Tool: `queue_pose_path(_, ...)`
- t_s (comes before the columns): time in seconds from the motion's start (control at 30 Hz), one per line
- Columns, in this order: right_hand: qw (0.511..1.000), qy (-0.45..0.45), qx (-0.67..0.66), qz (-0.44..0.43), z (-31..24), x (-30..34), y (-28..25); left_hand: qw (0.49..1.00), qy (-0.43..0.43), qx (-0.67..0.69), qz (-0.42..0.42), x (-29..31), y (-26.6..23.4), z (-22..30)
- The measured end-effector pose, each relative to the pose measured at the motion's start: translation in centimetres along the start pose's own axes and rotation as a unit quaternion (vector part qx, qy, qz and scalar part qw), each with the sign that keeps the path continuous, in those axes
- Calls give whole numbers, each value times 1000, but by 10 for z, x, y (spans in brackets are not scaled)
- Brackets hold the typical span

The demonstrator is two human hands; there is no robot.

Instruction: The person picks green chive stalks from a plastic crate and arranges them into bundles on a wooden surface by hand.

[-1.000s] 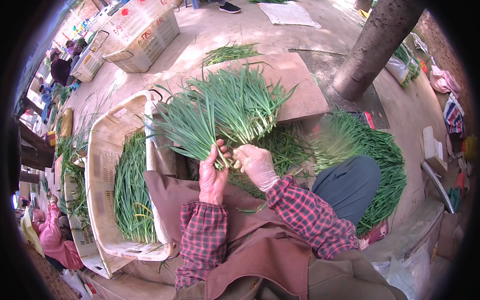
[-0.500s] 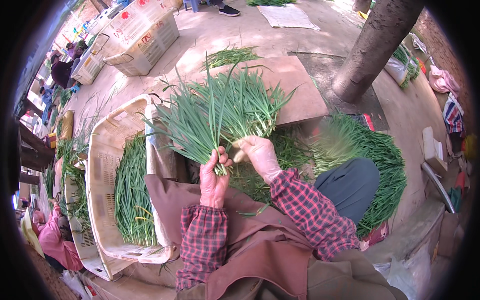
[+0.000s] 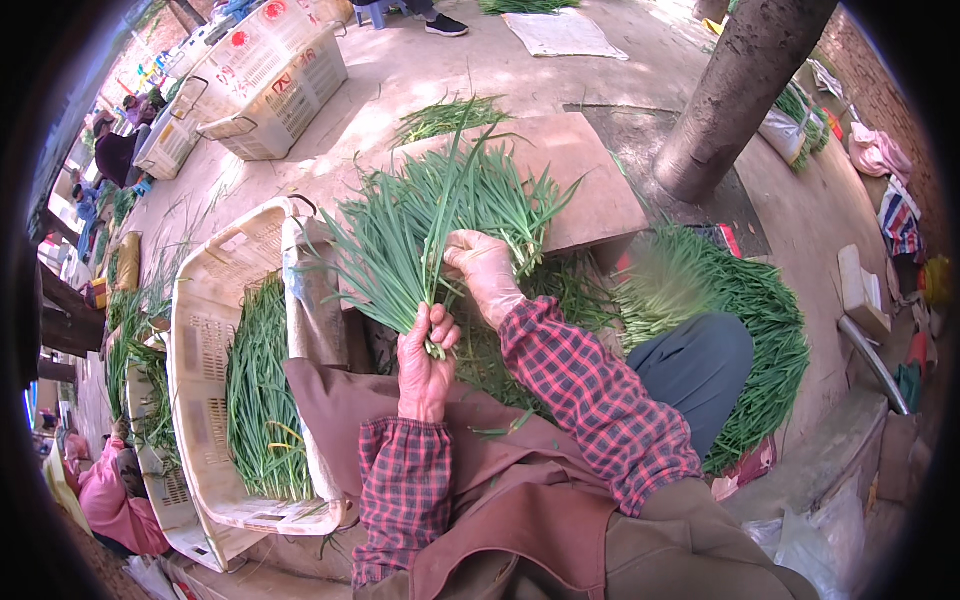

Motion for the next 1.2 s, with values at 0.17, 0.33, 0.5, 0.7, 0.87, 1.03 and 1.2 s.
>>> queue_pose_path(0.17, 999, -29, 9, 31, 3, 2, -7, 1000, -4, -27, 1, -1, -3, -1)
queue_pose_path(0.33, 998, -25, 43, 29, 3, 16, -10, 997, 0, -64, 36, -5, -13, 2)
queue_pose_path(0.5, 994, -87, 38, 46, -13, 38, -15, 972, 38, -190, 131, -4, -19, 11)
queue_pose_path(0.7, 973, -120, 120, 157, -33, 89, -53, 949, 87, -208, 219, -3, -51, 25)
queue_pose_path(0.87, 611, -225, 754, 85, 49, 94, -47, 945, 115, -245, 184, -8, -48, 28)
queue_pose_path(1.03, 513, -330, 779, 147, 50, 44, 14, 941, 172, -250, 147, -5, -25, 40)
queue_pose_path(1.2, 467, -290, 819, 165, 72, 1, 30, 941, 187, -253, 120, -6, -14, 49)
Point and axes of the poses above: each hand's wrist, its own x-axis away from the middle knuckle, its own y-axis out of the palm, z = x × y, the point moved 8 cm from there along -x, towards the middle knuckle, and after that the axes turned 11 degrees about y, right-handed, at the moved point
